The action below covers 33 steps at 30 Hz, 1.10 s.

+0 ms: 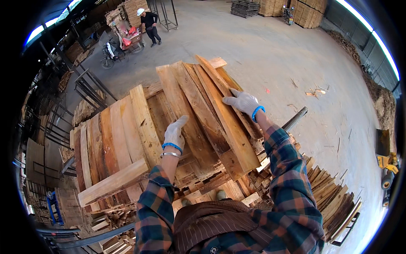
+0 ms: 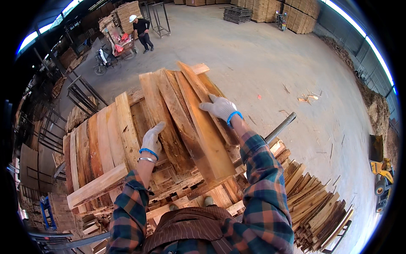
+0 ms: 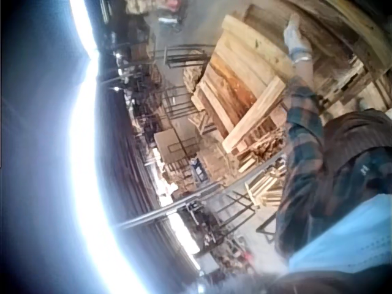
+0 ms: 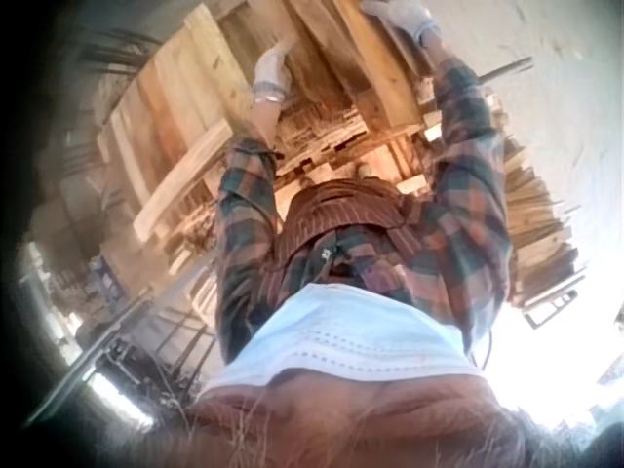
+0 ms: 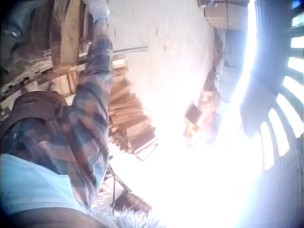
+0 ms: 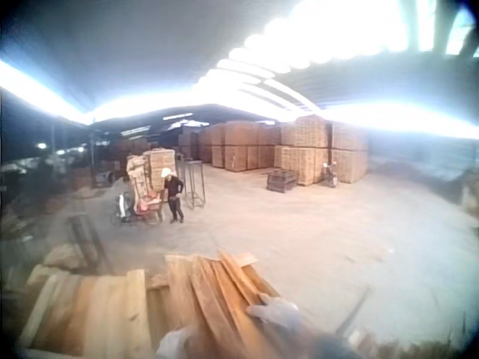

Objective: The person repeatedly picks up wooden planks from a large pile and places them onto a metal rack. They handle the planks one by one or in small groups, aligning them on the rack to build a neat stack.

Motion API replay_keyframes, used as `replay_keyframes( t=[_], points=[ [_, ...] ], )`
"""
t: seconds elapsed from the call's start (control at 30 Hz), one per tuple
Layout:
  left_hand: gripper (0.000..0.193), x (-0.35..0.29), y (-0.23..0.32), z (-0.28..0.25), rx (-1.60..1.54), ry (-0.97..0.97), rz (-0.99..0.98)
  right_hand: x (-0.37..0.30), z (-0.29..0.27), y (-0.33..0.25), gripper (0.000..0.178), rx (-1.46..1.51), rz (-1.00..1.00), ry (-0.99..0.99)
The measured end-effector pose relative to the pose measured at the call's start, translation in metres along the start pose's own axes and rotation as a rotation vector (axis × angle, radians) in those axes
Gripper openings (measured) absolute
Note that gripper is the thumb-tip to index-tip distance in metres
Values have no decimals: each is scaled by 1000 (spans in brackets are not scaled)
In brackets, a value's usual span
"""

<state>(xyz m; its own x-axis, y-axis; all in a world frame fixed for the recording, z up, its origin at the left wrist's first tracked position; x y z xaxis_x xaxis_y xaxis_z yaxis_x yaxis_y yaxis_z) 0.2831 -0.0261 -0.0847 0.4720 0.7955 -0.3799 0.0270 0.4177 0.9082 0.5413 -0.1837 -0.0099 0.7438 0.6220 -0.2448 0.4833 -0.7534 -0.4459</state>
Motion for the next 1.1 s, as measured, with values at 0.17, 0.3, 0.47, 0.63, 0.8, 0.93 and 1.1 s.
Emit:
replay_keyframes(
  t=[0.17, 0.3, 0.47, 0.63, 0.8, 0.93, 1.1],
  points=[
    [53, -25, 3, -2, -125, -14, -5, 4, -8, 24, 75, -200, 85, 102],
    [43, -42, 13, -28, -196, 13, 50, 5, -11, 9, 69, -261, 30, 206],
    [44, -56, 22, -55, -325, 43, 117, -61, -30, -96, 73, -39, -304, 100],
    [45, -53, 62, -81, -654, 134, 269, -150, 73, -238, 103, -470, -574, -269],
    [37, -34, 115, -167, -819, 111, 432, -124, 125, -351, 99, -313, -729, -182],
    [31, 4, 138, -287, -269, -10, 186, -101, 164, -459, 85, -313, -859, -218],
    [49, -15, 217, -500, 1065, 916, 623, -29, 270, -506, 64, -383, -780, -110]
  ],
)
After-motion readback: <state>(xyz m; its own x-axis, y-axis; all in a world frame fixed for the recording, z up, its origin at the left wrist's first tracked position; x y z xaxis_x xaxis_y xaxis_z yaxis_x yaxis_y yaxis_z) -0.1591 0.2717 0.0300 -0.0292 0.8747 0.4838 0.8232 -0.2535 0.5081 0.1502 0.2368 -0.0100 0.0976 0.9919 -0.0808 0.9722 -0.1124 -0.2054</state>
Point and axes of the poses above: each hand's wrist, its own x-axis towards the middle knuckle, its own z-axis out of the palm, y = z × x, the point moved 9 cm from there along x, towards the middle knuckle, and after that the axes turned 9 degrees about z, right-handed, at the moved point
